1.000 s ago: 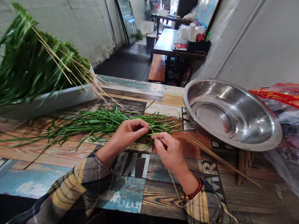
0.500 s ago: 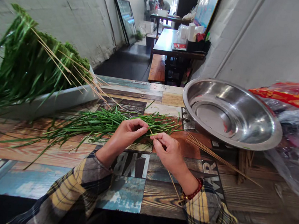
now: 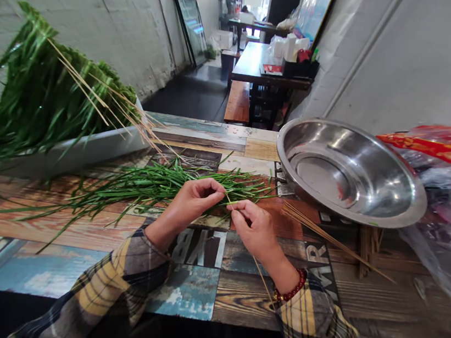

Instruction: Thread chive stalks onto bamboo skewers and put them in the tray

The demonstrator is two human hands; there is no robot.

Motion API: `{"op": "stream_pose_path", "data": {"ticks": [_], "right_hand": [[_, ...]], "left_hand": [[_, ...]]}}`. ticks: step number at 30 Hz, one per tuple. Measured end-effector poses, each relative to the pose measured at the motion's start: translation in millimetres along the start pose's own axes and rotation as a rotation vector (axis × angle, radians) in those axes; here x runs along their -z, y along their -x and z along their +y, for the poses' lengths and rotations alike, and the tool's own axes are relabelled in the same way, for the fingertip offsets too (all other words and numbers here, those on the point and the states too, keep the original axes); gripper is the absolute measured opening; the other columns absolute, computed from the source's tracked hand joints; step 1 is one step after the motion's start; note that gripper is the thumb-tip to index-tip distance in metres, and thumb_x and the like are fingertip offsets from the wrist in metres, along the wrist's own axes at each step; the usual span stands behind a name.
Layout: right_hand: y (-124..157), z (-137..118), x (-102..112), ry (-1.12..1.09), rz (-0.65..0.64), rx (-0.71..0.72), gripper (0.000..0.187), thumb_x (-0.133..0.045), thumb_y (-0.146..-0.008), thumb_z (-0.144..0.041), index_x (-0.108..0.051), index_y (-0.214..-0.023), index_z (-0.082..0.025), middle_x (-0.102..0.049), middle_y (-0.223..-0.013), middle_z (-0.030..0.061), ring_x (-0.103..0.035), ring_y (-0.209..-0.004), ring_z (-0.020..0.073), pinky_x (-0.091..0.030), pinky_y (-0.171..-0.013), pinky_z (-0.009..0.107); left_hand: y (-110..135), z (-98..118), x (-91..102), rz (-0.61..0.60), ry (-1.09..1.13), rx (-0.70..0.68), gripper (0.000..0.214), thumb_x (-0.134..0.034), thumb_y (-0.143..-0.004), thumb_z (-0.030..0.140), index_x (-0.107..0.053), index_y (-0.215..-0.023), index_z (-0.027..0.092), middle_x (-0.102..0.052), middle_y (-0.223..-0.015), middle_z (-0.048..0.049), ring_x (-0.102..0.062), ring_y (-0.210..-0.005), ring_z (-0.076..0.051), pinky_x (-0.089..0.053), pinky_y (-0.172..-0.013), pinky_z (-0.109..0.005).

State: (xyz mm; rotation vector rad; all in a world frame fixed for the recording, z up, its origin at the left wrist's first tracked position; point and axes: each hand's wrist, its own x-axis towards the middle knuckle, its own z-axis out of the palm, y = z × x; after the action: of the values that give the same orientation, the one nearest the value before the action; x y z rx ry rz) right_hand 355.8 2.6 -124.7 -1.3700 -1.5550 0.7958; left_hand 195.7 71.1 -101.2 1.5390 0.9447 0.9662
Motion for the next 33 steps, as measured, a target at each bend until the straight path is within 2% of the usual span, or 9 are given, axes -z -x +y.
{"op": "stream_pose_path", "data": {"ticks": [11, 33], "right_hand": [[-0.7, -3.4, 0.8, 0.018, 0.0, 0.009, 0.021, -0.05, -0.085, -0.026, -0.067, -0.09, -0.014, -0.052, -0.05, -0.0036, -0.047, -0.045, 0.0106, -0.036, -0.046, 0.022], [0.4, -2.9, 0.4, -0.005, -0.004, -0.005, 0.02, -0.051, -0.085, -0.026, -0.067, -0.09, -0.015, -0.051, -0.052, -0.0044, -0.043, -0.044, 0.009, -0.034, -0.045, 0.021]], "left_hand": [[-0.2, -1.4, 0.3, -0.007, -0.004, 0.006, 0.012, -0.065, -0.073, 0.024, -0.065, -0.07, 0.012, -0.06, -0.067, -0.0004, -0.051, -0.063, -0.01, -0.04, -0.059, -0.02], [0.6, 2.1, 0.4, -0.041, 0.036, 0.037, 0.012, -0.064, -0.071, 0.024, -0.061, -0.068, 0.013, -0.054, -0.064, 0.0013, -0.046, -0.059, -0.009, -0.036, -0.056, -0.02]]}}
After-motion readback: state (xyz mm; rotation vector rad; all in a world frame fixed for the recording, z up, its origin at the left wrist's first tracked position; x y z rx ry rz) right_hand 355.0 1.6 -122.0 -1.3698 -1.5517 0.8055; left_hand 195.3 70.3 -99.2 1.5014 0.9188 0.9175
